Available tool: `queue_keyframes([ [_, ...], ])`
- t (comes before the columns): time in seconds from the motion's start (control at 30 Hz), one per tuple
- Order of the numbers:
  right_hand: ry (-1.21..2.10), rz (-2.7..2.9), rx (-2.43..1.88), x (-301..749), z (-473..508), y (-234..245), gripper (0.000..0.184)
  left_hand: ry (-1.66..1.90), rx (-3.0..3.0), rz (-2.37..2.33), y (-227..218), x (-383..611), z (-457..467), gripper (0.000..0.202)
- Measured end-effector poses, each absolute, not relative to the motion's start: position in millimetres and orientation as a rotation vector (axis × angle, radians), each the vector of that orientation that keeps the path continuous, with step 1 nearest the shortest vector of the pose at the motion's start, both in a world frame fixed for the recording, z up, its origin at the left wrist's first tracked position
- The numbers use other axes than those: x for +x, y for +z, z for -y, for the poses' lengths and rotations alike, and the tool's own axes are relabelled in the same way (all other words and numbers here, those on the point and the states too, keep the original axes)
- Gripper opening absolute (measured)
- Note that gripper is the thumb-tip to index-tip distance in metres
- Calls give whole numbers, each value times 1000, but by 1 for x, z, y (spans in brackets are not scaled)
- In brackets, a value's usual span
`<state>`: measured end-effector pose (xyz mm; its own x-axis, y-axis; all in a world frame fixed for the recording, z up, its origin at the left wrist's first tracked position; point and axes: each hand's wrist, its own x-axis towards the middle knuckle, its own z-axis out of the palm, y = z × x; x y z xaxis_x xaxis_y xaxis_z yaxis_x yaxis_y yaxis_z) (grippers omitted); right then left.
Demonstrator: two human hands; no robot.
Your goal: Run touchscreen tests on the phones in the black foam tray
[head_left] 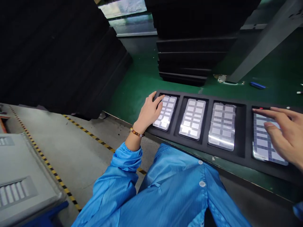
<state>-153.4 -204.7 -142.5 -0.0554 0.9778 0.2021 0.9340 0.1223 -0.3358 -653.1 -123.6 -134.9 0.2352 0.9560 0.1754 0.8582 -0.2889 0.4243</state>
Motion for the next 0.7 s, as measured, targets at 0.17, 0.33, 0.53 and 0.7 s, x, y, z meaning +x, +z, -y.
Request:
queue_keyframes([
  [0.17,238,2135,-1689,-212,188,-106,56,582,2274,-1730,-134,-651,123,54],
  [0.33,419,2343,-1448,-272,150,-99,53,560,2273,-1751,-129,-646,125,49],
  [0.53,530,2463,-1256,-308,117,-116,54,450,2271,-1819,-120,-641,129,49],
  [0.7,479,2507,-1221,-321,109,-124,54,479,2286,-1821,-123,-643,128,48],
])
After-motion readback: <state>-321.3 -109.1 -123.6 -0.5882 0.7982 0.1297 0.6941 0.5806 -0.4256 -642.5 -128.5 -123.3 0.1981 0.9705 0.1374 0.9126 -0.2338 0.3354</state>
